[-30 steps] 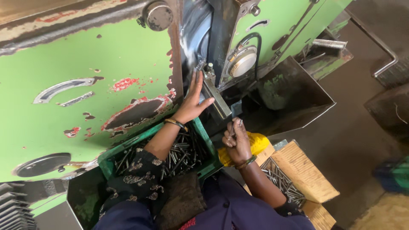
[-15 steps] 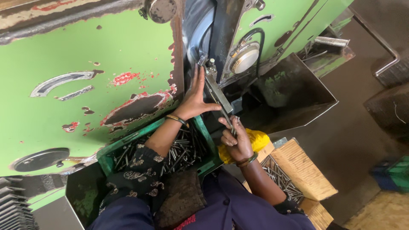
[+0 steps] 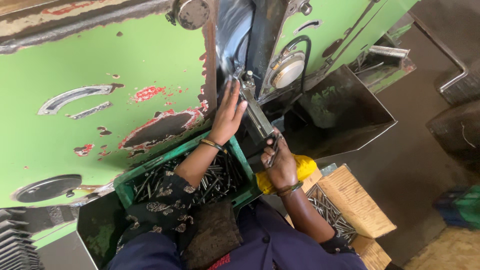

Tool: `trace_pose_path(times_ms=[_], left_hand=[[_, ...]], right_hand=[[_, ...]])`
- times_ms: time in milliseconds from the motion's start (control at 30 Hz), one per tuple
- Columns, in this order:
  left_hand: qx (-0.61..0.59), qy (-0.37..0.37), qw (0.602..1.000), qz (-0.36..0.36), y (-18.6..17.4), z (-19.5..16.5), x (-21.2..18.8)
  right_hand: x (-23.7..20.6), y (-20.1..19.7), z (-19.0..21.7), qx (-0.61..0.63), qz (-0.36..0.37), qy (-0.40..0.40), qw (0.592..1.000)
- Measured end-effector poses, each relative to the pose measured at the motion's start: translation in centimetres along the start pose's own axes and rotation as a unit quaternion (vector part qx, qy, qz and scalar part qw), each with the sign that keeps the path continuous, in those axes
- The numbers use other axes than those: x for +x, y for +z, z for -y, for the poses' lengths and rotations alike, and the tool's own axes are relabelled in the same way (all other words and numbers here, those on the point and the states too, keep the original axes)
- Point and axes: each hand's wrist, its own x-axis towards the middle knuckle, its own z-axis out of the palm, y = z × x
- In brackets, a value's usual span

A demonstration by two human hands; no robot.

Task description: The person repeatedly picks small metal rods from a cardboard box and grinds them against a rotating grinding wheel. After grinding, the rods are placed into a green plastic bin. The process is repeated continuously throughout the clip.

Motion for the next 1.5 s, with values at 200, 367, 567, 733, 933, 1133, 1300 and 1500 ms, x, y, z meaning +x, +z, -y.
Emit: trace_pose_path(times_ms=[200,367,567,733,933,1133,1300,1500], left_hand=[[0.004,0.045,0.995,0.088,-1.5,-1.0,1.1],[-0.044,0.053,0.993,0.096,-1.9,-1.1,0.7],[-0.068,0.023,0.992,0.100,-1.9,-0.3,2.1],[-0.090,0.031,0.991,0.095,-2.2,-0.7,2.2],[-0.070,0.037,0.994,0.068,-2.5,-1.0,2.7],[-0.054,0.020,0.997,0.043,-1.6,-0.2,1.8],[-0.044,0.052,0.997,0.040,-1.8,2.4,-2.3],[-0.041,0.073,0.994,0.075,-1.6,2.4,-1.3]], right_hand=[[-0.3,0.7,0.2,-0.035,0.012,-0.022,0.999],[-0.9,1.0,0.3,-0.025,0.019,-0.021,0.999],[0.6,1.8,1.2,-0.052,-0.038,-0.007,0.998],[0.9,0.8,1.2,-0.047,0.048,-0.033,0.997],[1.3,0.4,1.0,-0.031,0.005,-0.037,0.999],[0.6,0.9,1.5,-0.029,0.076,0.024,0.996],[-0.9,-1.2,-3.2,-0.041,0.107,0.033,0.993],[-0.4,-1.9,-3.1,-0.031,0.070,0.018,0.997]])
